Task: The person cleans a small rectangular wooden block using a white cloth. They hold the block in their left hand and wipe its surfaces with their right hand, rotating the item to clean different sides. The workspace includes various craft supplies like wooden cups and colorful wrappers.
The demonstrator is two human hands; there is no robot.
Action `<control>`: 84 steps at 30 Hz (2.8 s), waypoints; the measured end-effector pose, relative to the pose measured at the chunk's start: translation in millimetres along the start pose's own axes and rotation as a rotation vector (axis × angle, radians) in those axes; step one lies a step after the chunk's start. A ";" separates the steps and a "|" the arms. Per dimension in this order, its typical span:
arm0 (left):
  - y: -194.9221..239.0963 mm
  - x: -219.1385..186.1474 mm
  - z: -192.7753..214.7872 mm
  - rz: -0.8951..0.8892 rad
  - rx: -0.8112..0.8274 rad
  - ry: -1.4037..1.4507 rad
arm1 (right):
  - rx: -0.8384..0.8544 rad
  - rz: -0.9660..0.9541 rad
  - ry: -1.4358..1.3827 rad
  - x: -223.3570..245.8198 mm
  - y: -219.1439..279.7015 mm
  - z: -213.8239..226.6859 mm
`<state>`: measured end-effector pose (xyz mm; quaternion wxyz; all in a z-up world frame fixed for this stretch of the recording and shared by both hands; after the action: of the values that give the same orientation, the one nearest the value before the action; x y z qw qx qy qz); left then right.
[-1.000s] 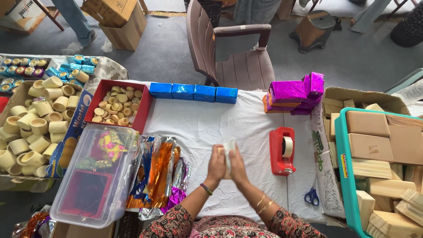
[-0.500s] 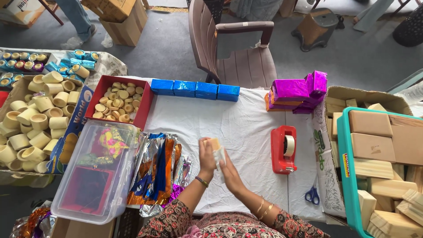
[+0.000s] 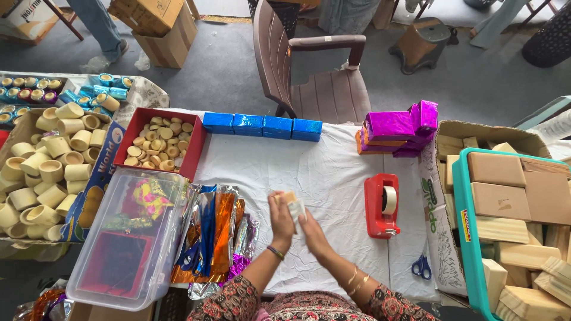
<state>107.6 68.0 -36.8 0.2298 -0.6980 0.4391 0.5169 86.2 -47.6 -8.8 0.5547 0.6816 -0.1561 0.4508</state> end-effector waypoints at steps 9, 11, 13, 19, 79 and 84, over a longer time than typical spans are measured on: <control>14.3 -27.1 -2.6 0.203 -0.059 -0.082 | -0.016 0.114 0.173 -8.8 9.4 -0.3; 11.7 -20.7 3.1 0.185 -0.041 -0.057 | 0.009 0.125 0.165 -15.0 4.7 -0.1; 15.5 3.9 8.4 0.164 -0.026 -0.032 | 0.038 0.139 0.160 0.4 5.2 -2.5; 10.6 28.5 0.5 -0.193 0.167 -0.087 | -0.079 0.040 -0.121 -27.6 -16.9 18.4; 7.0 48.2 -16.2 0.199 0.226 -0.187 | -0.184 0.198 -0.030 -15.2 -17.6 28.8; 25.4 14.8 -31.2 0.271 0.270 -0.297 | -0.156 0.222 -0.002 50.0 -15.3 38.4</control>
<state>103.3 25.3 -35.9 0.3115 -0.5119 0.5553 0.5766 141.3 -62.6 22.1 0.5526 0.6155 -0.2658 0.4951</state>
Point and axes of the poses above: each hand's wrist, its own y-axis away from the middle knuckle, its own z-axis out of the back of the hand, x = y × z, the point moved 10 cm from there along -y, towards the middle knuckle, and after that the axes turned 10 degrees about -z, right-handed, at the moved point
